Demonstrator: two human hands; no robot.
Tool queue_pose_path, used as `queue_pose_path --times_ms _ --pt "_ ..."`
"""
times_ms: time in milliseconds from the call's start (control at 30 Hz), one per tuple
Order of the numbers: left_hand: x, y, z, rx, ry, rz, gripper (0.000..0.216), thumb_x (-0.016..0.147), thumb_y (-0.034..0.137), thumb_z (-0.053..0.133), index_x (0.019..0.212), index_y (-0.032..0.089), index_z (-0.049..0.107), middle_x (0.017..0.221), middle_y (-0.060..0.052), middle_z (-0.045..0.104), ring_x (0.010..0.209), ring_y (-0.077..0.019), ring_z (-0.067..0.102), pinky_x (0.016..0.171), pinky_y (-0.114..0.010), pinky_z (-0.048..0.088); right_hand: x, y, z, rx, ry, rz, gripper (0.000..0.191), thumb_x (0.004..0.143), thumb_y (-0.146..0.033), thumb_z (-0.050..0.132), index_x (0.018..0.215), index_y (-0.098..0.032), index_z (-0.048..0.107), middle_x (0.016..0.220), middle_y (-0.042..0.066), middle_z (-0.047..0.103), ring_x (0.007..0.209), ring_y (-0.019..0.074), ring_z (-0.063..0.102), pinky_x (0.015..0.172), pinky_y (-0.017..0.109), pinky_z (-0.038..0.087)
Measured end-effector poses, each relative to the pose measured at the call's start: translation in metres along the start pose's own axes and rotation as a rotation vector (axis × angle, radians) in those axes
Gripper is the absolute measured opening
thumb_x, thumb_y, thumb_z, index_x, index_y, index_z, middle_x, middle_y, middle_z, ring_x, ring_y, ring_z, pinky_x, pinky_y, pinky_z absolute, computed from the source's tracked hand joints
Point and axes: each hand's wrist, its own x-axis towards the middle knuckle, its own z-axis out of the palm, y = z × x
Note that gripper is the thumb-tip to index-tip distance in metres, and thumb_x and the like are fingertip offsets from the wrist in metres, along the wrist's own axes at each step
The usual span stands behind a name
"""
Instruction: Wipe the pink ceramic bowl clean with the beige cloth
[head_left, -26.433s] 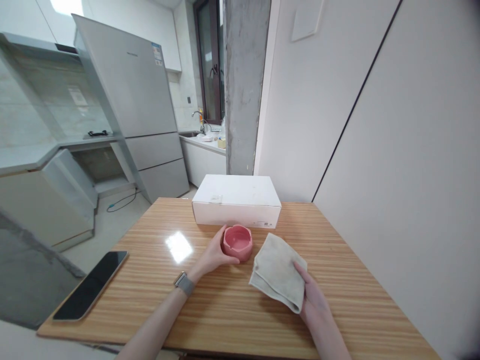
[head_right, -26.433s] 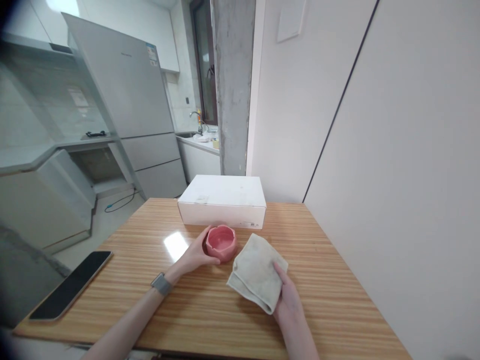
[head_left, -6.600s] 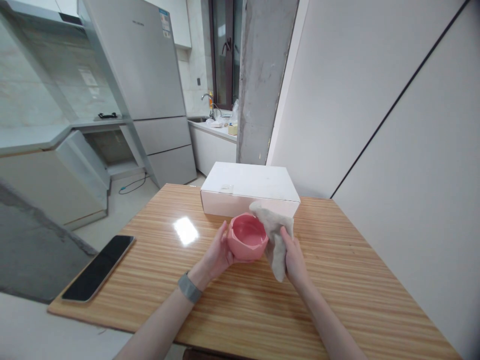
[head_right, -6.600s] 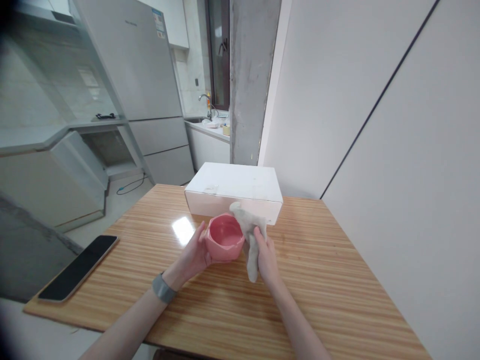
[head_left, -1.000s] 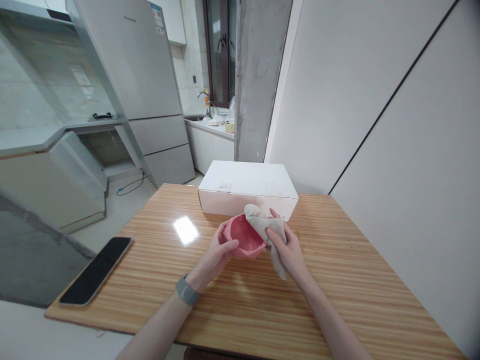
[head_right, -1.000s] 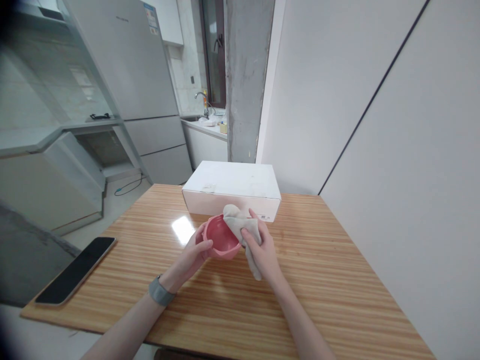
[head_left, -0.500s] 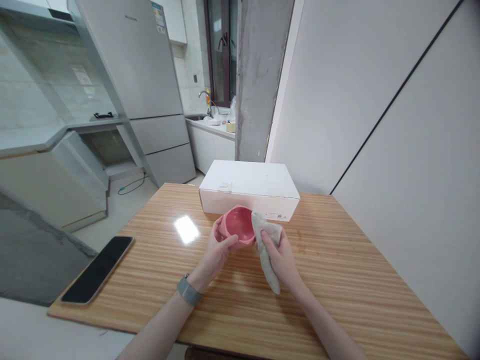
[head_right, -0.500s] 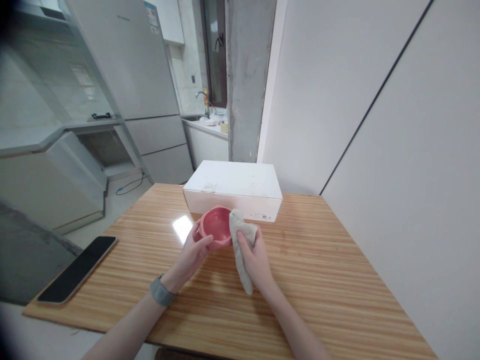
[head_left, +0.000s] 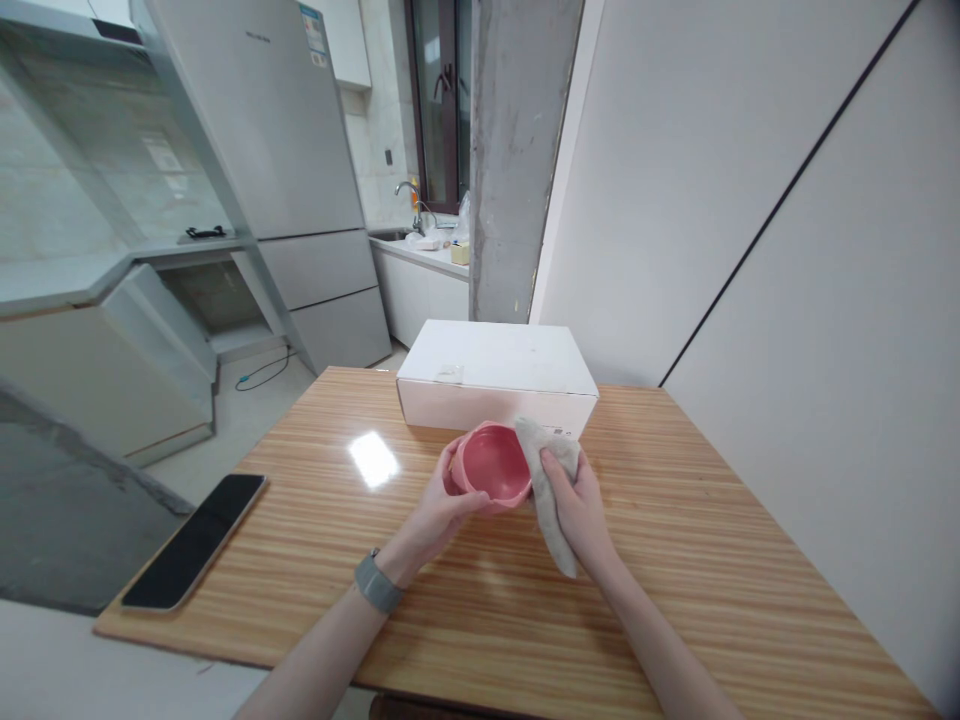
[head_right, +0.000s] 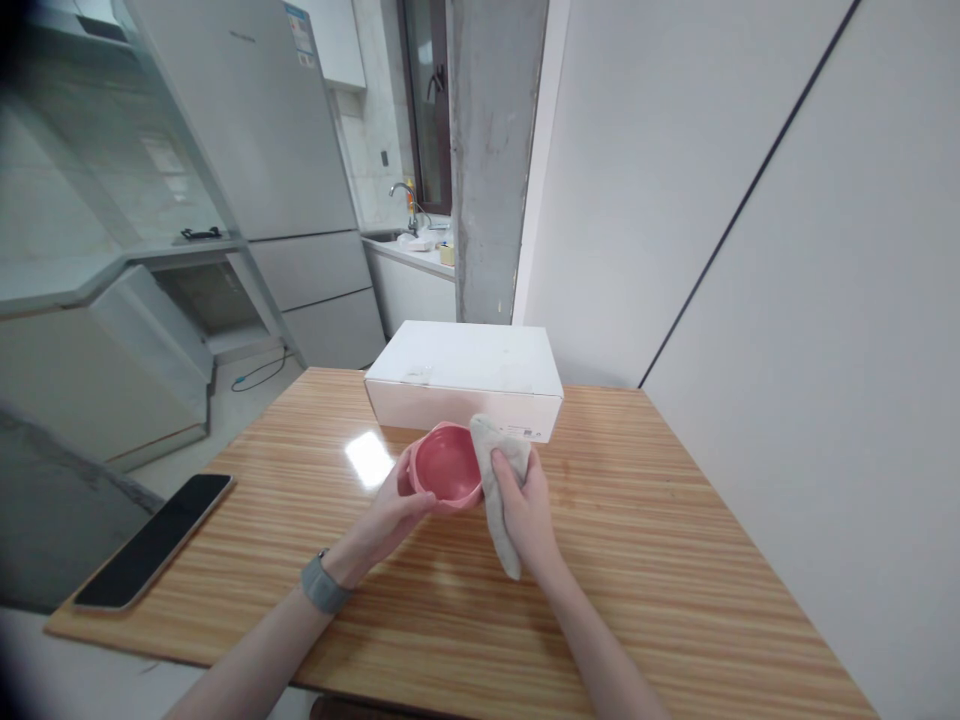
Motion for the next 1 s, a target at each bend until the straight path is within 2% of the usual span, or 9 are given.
queue_pose_path --times_ms 167,267,333,467,600,733,833,1000 --pt "0.003 -0.008 -0.01 -0.095 0.03 -0.11 0.043 0.077 0.029 0.073 0.114 0.025 0.052 0.111 -0.003 0.066 0.085 -0.0144 0.065 0.067 -0.024 0.051 0.004 -0.002 -0.005 0.003 0.025 -0.012 0.041 0.079 -0.052 0.067 0.104 -0.019 0.062 0.098 0.007 0.072 0.089 0.0239 0.066 0.081 0.036 0.05" --pt "0.005 -0.011 -0.017 -0.041 0.056 -0.137 0.039 0.076 0.032 0.074 0.107 0.024 0.052 0.09 0.001 0.067 0.067 -0.0104 0.062 0.056 -0.02 0.048 0.005 -0.002 -0.006 0.016 0.035 0.005 0.041 0.078 -0.053 0.067 0.101 -0.019 0.062 0.093 0.006 0.072 0.082 0.0224 0.066 0.075 0.034 0.051" --pt "0.005 -0.011 -0.02 0.017 0.049 -0.146 0.041 0.074 0.032 0.077 0.105 0.023 0.052 0.082 0.002 0.066 0.061 -0.0091 0.061 0.053 -0.019 0.045 0.005 -0.003 -0.007 0.019 0.058 0.014 0.042 0.077 -0.054 0.069 0.099 -0.018 0.062 0.089 0.006 0.072 0.078 0.0218 0.065 0.071 0.033 0.051" --pt "0.003 -0.01 -0.018 0.053 0.041 -0.133 0.052 0.067 0.027 0.081 0.112 0.023 0.054 0.086 0.0 0.066 0.064 -0.0091 0.061 0.054 -0.018 0.044 0.007 -0.006 -0.008 0.018 0.083 0.01 0.046 0.074 -0.056 0.07 0.099 -0.018 0.062 0.092 0.006 0.072 0.082 0.0225 0.066 0.074 0.033 0.052" --pt "0.003 -0.007 -0.012 0.04 0.033 -0.094 0.066 0.069 0.026 0.079 0.129 0.024 0.052 0.102 -0.006 0.067 0.08 -0.0161 0.065 0.065 -0.026 0.051 0.007 -0.004 -0.008 -0.015 0.095 -0.014 0.046 0.075 -0.056 0.069 0.101 -0.019 0.062 0.096 0.007 0.072 0.089 0.0248 0.066 0.077 0.035 0.052" --pt "0.004 -0.006 -0.01 0.013 0.085 -0.021 0.06 0.069 0.023 0.078 0.123 0.026 0.052 0.102 -0.004 0.067 0.086 -0.0173 0.065 0.072 -0.03 0.053 0.001 0.0 -0.002 -0.025 0.058 -0.024 0.046 0.075 -0.055 0.068 0.105 -0.02 0.062 0.091 0.007 0.073 0.089 0.0266 0.066 0.075 0.037 0.053" --pt "0.005 -0.007 -0.011 -0.016 0.12 0.033 0.057 0.07 0.019 0.077 0.119 0.027 0.05 0.105 -0.002 0.065 0.093 -0.0168 0.065 0.08 -0.031 0.054 -0.005 0.002 0.004 -0.026 0.033 -0.016 0.042 0.077 -0.053 0.067 0.103 -0.021 0.061 0.092 0.006 0.072 0.086 0.0247 0.067 0.075 0.036 0.053" --pt "0.004 -0.007 -0.009 -0.031 0.148 0.048 0.068 0.068 0.016 0.078 0.126 0.029 0.045 0.113 -0.003 0.064 0.099 -0.019 0.064 0.087 -0.037 0.053 -0.013 0.005 0.01 -0.008 0.01 -0.012 0.036 0.08 -0.051 0.066 0.099 -0.021 0.058 0.091 0.004 0.071 0.084 0.0211 0.066 0.077 0.034 0.051"
